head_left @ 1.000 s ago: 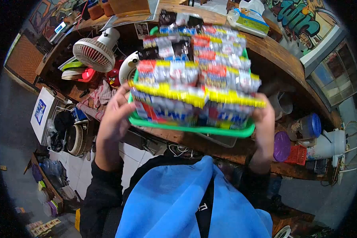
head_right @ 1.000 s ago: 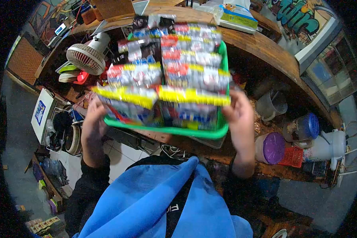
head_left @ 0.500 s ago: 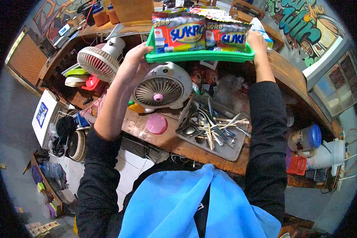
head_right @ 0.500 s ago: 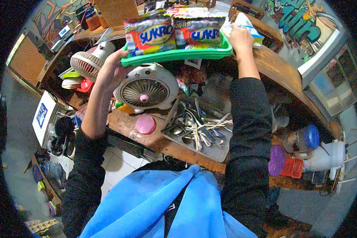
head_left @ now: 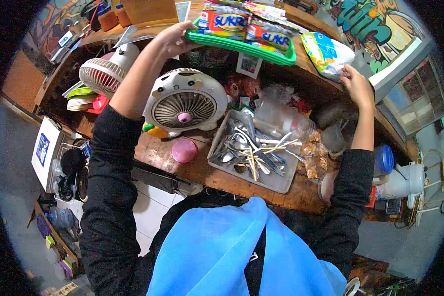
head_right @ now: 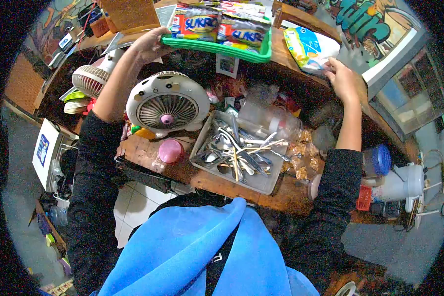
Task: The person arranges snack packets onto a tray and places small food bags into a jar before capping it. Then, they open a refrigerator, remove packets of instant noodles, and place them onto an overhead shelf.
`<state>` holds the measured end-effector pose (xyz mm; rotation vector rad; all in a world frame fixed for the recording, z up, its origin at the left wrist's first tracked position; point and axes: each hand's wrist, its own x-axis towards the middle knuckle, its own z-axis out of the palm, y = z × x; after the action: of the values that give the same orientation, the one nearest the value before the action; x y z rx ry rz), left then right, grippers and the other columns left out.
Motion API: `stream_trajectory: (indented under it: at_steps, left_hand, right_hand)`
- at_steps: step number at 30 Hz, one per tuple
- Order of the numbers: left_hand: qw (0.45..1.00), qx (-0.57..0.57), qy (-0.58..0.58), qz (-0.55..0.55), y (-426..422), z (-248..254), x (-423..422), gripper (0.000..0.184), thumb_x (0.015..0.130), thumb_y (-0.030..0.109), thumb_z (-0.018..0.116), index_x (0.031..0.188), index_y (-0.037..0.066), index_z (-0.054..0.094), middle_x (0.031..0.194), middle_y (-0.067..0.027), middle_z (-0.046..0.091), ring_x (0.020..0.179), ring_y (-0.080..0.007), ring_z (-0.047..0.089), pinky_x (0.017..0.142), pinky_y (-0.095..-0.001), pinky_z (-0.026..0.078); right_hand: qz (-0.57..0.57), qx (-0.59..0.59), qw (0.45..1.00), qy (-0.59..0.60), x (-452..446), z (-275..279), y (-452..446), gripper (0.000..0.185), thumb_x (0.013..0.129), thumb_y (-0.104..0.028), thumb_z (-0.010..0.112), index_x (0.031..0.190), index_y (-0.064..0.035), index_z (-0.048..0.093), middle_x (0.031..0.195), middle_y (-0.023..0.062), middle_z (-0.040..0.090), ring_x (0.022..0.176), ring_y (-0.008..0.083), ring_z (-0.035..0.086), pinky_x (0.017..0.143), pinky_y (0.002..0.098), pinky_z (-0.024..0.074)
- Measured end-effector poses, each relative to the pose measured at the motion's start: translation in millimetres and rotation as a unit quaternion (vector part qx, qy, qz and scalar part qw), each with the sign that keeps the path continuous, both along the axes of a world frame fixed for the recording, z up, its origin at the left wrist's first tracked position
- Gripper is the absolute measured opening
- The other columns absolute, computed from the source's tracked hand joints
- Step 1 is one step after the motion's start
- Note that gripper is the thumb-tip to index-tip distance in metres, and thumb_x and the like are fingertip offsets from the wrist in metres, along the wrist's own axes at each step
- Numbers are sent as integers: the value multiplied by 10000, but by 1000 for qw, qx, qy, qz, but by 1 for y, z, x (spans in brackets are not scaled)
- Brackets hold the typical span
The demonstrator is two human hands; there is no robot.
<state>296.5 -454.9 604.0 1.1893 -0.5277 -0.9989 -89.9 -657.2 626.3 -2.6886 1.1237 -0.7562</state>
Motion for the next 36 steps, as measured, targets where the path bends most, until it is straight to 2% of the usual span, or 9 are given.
stream_trajectory:
  at_steps: [10, 17, 23, 25, 26, 29, 30, 33, 36]
  left_hand:
    - [997, -34, -68, -3, 0, -11, 11, 295, 856, 103, 428, 1074, -84, 361, 1000, -195, 489, 944, -257, 542, 814, -416, 497]
    - [995, 26, -86, 32, 25, 1, -11, 388, 877, 257, 417, 1186, 37, 337, 1099, -184, 445, 929, -226, 507, 831, -489, 452]
    - [948, -234, -132, 171, 92, -21, -90, 488, 849, 226, 434, 1255, 55, 223, 1280, -157, 297, 1151, -314, 366, 918, -484, 353]
    - [922, -243, -180, 242, 109, -52, -138, 522, 775, 154, 541, 1212, 40, 279, 1189, -131, 377, 1084, -256, 420, 908, -437, 362]
    - [906, -276, -235, 219, 113, -87, -152, 405, 749, 83, 531, 1115, 26, 369, 1095, -111, 446, 954, -198, 473, 849, -324, 389]
    - [941, -120, -307, 80, 124, -151, -212, 310, 754, 56, 534, 1040, 33, 417, 1054, -88, 456, 1033, -186, 422, 889, -313, 352]
    - [964, -118, -239, 15, 125, -169, -229, 253, 751, 45, 523, 995, 34, 456, 1082, -104, 450, 1077, -219, 402, 922, -339, 320]
    - [888, -94, -438, -107, 131, -186, -250, 202, 733, 14, 493, 929, 47, 526, 1167, -153, 413, 1152, -345, 343, 964, -423, 260]
    - [854, -110, -482, -163, 121, -185, -253, 243, 722, 12, 499, 959, 60, 527, 1180, -151, 401, 1184, -364, 296, 973, -432, 243]
  right_hand:
    - [64, -120, 983, -126, 35, -42, 15, 185, 768, -69, 539, 941, -19, 499, 945, 166, 565, 880, 333, 541, 748, 382, 432]
    - [76, -169, 958, -217, 47, -48, 43, 327, 765, -88, 561, 1078, -70, 466, 1025, 194, 524, 942, 359, 507, 789, 397, 414]
    - [36, -33, 915, -401, 5, -88, 123, 408, 757, -31, 564, 1142, -5, 431, 1085, 166, 508, 969, 292, 515, 844, 352, 399]
    - [-44, -12, 920, -390, -26, -119, 154, 354, 755, -20, 563, 1097, 11, 474, 1090, 155, 508, 985, 283, 503, 862, 361, 389]
    - [-105, -64, 934, -334, -44, -131, 167, 315, 754, -25, 563, 1062, -3, 502, 1094, 150, 504, 1000, 274, 490, 869, 358, 383]
    - [-332, -154, 903, -222, -113, -176, 179, 270, 741, -94, 579, 1001, -30, 549, 1100, 142, 495, 1030, 284, 462, 898, 374, 345]
    - [-417, -157, 877, -181, -132, -178, 182, 253, 746, -128, 578, 985, -52, 552, 1105, 134, 490, 1033, 290, 453, 889, 382, 342]
    - [-554, -176, 812, -52, -194, -201, 176, 428, 747, -256, 586, 1119, -78, 472, 1088, 189, 482, 1031, 350, 433, 880, 425, 324]
    - [-529, 39, 836, -139, -234, -244, 166, 578, 779, -318, 562, 1214, 8, 367, 1141, 260, 443, 1053, 382, 427, 892, 410, 335]
